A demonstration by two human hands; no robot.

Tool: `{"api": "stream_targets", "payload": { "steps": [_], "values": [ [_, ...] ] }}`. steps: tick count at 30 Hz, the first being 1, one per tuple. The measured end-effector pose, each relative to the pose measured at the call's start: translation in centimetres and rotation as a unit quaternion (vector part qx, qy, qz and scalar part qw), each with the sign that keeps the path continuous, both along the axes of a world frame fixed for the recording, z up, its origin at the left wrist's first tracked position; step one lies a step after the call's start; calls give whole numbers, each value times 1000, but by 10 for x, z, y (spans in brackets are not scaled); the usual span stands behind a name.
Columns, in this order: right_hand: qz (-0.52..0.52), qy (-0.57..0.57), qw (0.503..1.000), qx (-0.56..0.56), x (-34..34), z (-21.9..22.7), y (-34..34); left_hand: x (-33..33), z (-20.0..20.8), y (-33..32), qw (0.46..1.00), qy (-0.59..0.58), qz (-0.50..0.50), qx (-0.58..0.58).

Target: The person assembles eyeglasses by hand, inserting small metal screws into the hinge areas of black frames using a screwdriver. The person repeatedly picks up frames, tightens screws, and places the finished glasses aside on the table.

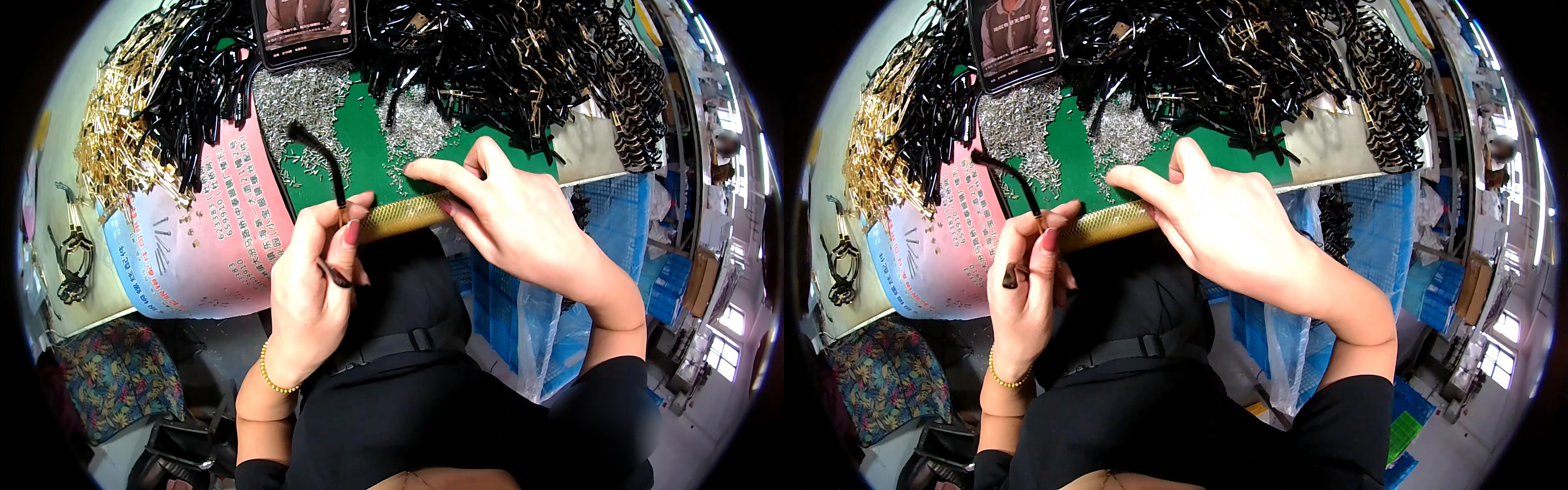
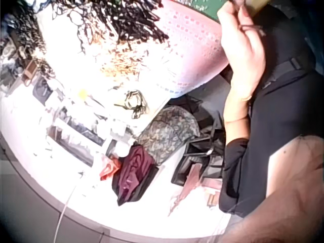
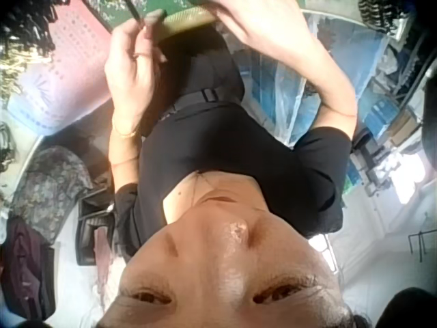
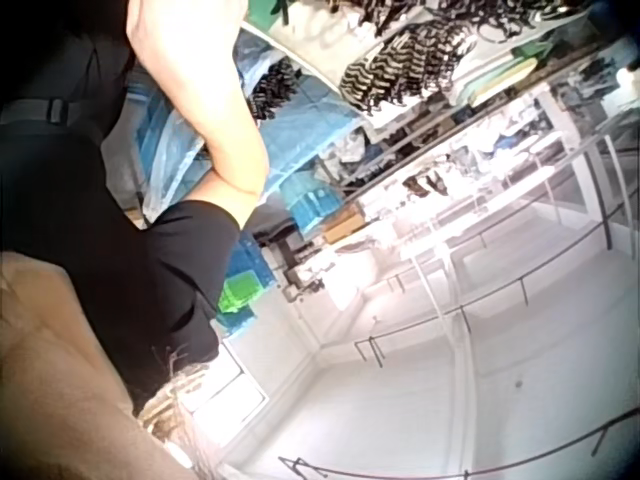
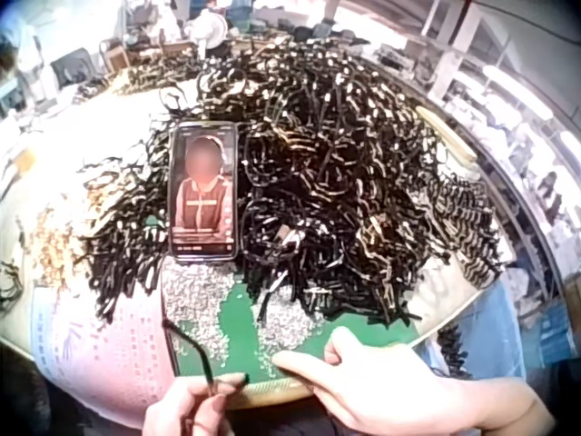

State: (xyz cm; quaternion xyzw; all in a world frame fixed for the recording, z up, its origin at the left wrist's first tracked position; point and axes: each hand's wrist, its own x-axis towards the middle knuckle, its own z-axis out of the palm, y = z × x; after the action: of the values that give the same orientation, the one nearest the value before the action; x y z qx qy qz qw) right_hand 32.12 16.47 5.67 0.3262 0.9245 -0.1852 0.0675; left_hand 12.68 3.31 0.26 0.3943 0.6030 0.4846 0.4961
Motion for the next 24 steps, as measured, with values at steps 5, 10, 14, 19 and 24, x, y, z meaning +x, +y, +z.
{"api": "stream_targets", "payload": {
  "steps": [5, 10, 14, 19, 24],
  "values": [
    [-4, -12, 1000, -9, 2, -2, 0, 3, 3, 11, 998, -39, -51, -15],
    [-16, 16, 1000, -6, 1, -6, 0, 2, 4, 18, 999, -27, -36, -6],
    [-14, 17, 1000, -15, -1, -7, 2, 3, 6, 12, 997, -58, -53, -13],
    [-13, 21, 1000, -10, -2, -7, 2, -2, 4, 18, 999, -42, -15, -6],
    [-14, 25, 1000, -14, -3, -8, 2, 0, 8, 17, 997, -48, -61, -20]
  ]
}}
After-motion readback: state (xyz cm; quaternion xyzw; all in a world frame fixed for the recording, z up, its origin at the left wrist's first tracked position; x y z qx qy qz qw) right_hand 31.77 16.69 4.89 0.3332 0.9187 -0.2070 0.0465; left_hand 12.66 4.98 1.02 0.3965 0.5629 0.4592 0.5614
